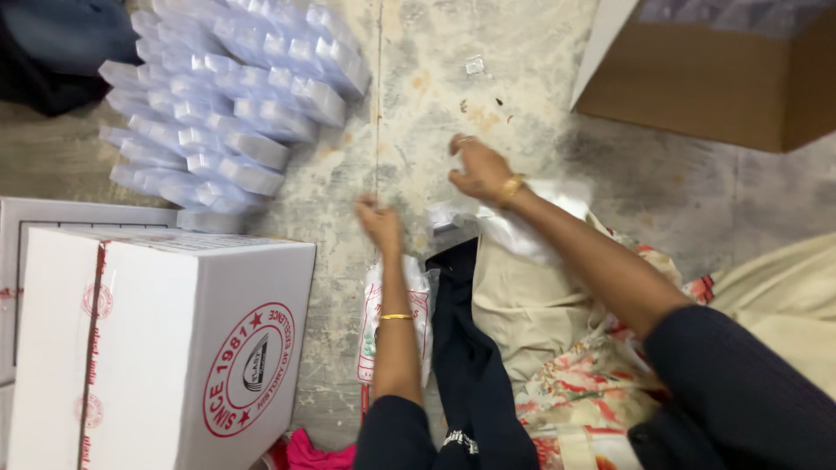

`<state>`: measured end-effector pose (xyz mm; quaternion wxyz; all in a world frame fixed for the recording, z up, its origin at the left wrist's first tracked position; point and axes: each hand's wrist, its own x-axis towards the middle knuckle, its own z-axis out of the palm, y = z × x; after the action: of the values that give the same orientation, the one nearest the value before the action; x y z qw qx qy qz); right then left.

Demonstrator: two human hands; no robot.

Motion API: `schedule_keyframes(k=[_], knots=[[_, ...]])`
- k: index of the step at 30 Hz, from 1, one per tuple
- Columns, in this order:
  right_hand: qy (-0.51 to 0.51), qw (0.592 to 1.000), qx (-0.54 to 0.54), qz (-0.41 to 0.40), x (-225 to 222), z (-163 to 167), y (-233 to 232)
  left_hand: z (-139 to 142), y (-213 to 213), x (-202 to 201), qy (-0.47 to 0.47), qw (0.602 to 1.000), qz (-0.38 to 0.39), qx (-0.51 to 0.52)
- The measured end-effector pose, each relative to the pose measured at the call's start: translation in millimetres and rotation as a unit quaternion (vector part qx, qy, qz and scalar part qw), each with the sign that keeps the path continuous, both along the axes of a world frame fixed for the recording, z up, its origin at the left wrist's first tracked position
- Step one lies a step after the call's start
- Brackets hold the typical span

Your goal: The person sits on the floor and packs small clear plastic boxes into clear plastic bags, twisting the bags closed, and places the filled bags into a large cardboard box alongside other bagged boxes. They repeat this bagging cycle with items taken from piles on the floor.

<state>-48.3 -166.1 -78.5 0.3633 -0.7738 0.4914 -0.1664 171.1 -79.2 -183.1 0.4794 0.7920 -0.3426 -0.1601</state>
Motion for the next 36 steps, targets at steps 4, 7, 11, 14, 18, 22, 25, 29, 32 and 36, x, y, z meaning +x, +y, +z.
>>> schedule_keyframes(k=[4, 7, 11, 14, 18, 22, 25, 29, 32, 36], knots=[[-0.301, 0.921, 0.23, -0.092, -70, 22, 26, 54, -33, 97, -0.18, 0.97, 0.14, -0.079], [-0.526, 0.787, 0.306, -0.099, -110, 33, 55, 98, -58, 158, -0.41, 0.901, 0.132, -0.057], [-0.495, 0.765, 0.361, -0.199, -152, 37, 85, 122, -71, 199, -0.295, 0.936, 0.084, 0.171], [-0.514, 0.745, 0.364, -0.221, -173, 27, 96, 122, -72, 213, -0.271, 0.917, 0.041, 0.291], [-0.488, 0.795, 0.29, -0.213, -175, 11, 105, 127, -63, 225, -0.219, 0.904, -0.011, 0.368], [-0.419, 0.867, 0.203, -0.178, -158, 16, 108, 98, -35, 187, -0.186, 0.95, -0.099, 0.233], [-0.488, 0.843, 0.188, -0.129, -142, 32, 112, 41, -5, 109, -0.031, 0.992, -0.122, 0.002], [-0.487, 0.854, 0.141, -0.115, -134, 60, 118, -10, 28, 29, 0.055, 0.989, -0.118, -0.073], [-0.536, 0.822, 0.151, -0.121, -132, 77, 122, -8, 31, 11, 0.001, 0.992, -0.124, -0.034], [-0.536, 0.805, 0.194, -0.166, -136, 87, 126, 17, 25, 10, 0.014, 0.986, -0.149, -0.076]])
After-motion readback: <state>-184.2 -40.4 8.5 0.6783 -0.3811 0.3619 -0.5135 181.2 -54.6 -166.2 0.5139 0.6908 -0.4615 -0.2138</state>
